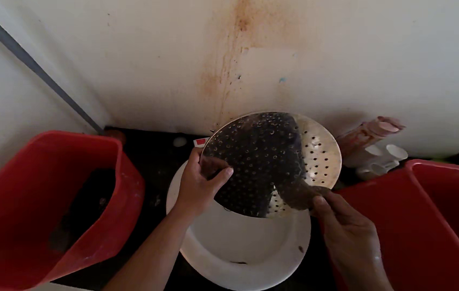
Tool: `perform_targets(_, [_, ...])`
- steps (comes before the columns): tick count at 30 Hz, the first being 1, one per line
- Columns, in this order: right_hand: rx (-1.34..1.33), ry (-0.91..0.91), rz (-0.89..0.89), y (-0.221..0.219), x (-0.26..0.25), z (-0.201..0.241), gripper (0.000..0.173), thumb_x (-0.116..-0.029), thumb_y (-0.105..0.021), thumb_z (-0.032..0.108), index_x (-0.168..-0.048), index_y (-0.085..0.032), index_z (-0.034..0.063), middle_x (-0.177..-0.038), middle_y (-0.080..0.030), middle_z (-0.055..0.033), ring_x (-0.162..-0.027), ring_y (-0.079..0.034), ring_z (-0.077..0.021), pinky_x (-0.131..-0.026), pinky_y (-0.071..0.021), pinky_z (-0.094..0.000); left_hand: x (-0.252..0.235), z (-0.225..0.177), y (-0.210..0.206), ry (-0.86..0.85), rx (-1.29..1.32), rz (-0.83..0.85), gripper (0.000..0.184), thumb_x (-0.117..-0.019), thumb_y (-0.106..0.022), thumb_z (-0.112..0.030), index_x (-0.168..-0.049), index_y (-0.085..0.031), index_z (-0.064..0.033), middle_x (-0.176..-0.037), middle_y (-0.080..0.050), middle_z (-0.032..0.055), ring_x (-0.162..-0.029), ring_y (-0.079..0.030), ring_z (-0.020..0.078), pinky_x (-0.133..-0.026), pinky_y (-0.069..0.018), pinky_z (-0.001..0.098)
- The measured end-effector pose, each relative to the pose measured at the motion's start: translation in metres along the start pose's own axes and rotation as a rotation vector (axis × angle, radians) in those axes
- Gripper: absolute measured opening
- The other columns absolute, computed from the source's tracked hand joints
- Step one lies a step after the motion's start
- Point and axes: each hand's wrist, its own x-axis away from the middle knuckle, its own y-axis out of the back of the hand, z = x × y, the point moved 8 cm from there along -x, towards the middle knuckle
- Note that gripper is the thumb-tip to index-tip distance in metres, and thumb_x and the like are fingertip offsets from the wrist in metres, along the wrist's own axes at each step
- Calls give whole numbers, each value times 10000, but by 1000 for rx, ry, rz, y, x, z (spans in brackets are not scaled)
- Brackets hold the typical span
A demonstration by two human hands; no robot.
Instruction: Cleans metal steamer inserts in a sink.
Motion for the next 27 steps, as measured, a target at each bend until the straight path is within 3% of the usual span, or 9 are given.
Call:
perform_targets(4, [49, -56, 25, -3, 2, -11, 259, -1007, -625, 249, -1167, -731, 75, -1005, -729, 14, -820, -700, -62, -711, -614, -232, 6, 17, 9, 72, 14, -32, 511, -831, -849, -94, -1262, -576, -116, -984, -762, 60, -924, -745, 188, -814, -640, 353])
perform_targets(10, [25, -68, 69, -10, -1, -15, 252, -1019, -620, 316, -1108, -755, 124, -959, -731, -2, -818, -704, -126, -703, -611, -267, 11, 37, 18, 156, 108, -55, 475, -910, -771, -101, -1339, -571, -128, -1062, -745, 106, -969, -735, 218, -859, -626, 377])
perform_targets(14, [9, -68, 57, -9, -1, -11, 230, -1010, -629, 304, -1092, -764, 136, -948, -724, 14, -800, -696, -105, -683, -607, -242, 13, 36, 18, 137, 127, -58, 444, -914, -766, -104, -1312, -570, -125, -1012, -741, 108, -922, -734, 213, -813, -628, 362])
perform_targets(27, [39, -89, 68, -5, 2, -14, 267, -1017, -617, 340, -1125, -756, 139, -966, -746, 17, -825, -715, -111, -706, -615, -254, 14, 32, 14, 198, 20, -136, 561, -784, -895, -122, -1277, -626, -121, -1022, -775, 85, -926, -762, 204, -804, -649, 358])
